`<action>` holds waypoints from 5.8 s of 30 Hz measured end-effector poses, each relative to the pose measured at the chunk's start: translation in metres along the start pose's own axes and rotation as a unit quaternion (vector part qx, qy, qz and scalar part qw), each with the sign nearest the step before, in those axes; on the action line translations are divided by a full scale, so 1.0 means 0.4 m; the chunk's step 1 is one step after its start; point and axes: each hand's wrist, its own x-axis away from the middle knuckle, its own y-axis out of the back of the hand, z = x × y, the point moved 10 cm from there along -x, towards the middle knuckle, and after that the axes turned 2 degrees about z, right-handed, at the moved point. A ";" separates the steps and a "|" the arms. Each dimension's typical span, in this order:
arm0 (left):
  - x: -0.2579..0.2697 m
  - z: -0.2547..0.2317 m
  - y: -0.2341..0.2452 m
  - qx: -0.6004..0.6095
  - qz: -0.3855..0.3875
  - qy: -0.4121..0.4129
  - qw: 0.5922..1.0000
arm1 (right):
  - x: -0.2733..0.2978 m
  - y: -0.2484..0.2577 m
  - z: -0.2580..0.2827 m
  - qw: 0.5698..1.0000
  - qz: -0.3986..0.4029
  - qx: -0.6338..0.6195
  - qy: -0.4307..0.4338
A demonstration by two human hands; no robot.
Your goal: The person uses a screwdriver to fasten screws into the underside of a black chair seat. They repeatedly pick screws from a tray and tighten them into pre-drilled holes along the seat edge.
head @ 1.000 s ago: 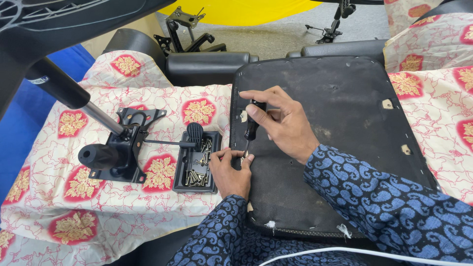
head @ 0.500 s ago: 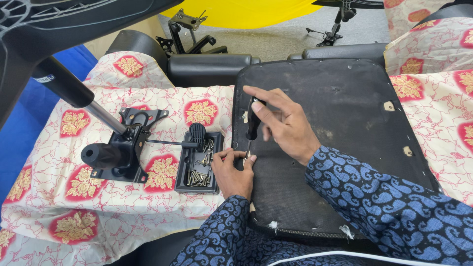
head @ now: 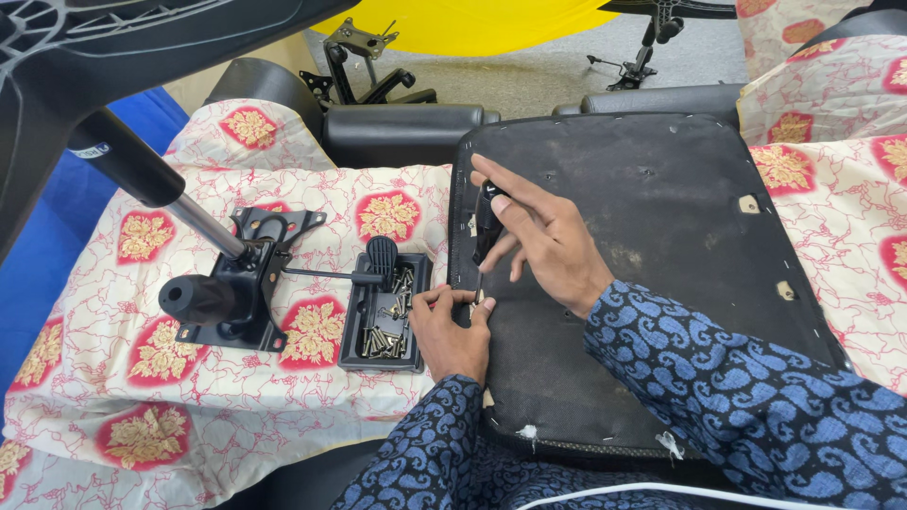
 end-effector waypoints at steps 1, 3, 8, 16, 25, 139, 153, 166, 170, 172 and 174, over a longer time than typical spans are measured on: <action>-0.001 0.000 0.000 0.000 -0.002 -0.002 1.000 | -0.001 -0.003 -0.005 0.999 0.007 -0.029 -0.011; -0.002 -0.002 0.001 -0.001 -0.004 -0.006 1.000 | 0.000 -0.003 0.009 0.998 0.001 0.061 0.022; 0.001 0.001 -0.001 0.001 0.004 0.002 1.000 | 0.008 -0.009 0.042 0.977 -0.027 0.180 0.109; -0.001 0.002 -0.003 0.003 0.007 0.005 1.000 | 0.002 0.000 0.019 0.994 -0.006 0.106 0.023; -0.001 0.002 -0.001 0.011 0.000 -0.007 1.000 | 0.005 -0.004 0.003 1.000 0.001 -0.023 -0.004; -0.003 -0.005 -0.010 0.005 -0.010 -0.022 1.000 | 0.323 0.677 -0.337 0.842 -0.515 0.017 -0.162; 0.003 0.068 0.080 0.036 -0.046 0.014 0.998 | 0.172 0.209 -0.255 0.959 -0.123 0.245 -0.069; -0.127 0.205 0.184 -0.250 -0.019 -0.023 0.968 | 0.124 0.110 -0.320 0.929 -0.022 0.355 -0.102; -0.126 0.208 0.197 -0.274 0.043 -0.091 0.957 | 0.137 0.100 -0.310 0.925 -0.040 0.369 -0.082; -0.121 0.199 0.183 -0.285 0.085 -0.134 0.945 | 0.141 0.093 -0.300 0.923 -0.050 0.375 -0.069; -0.120 0.190 0.159 -0.308 0.130 -0.168 0.927 | 0.140 0.089 -0.294 0.924 -0.050 0.375 -0.059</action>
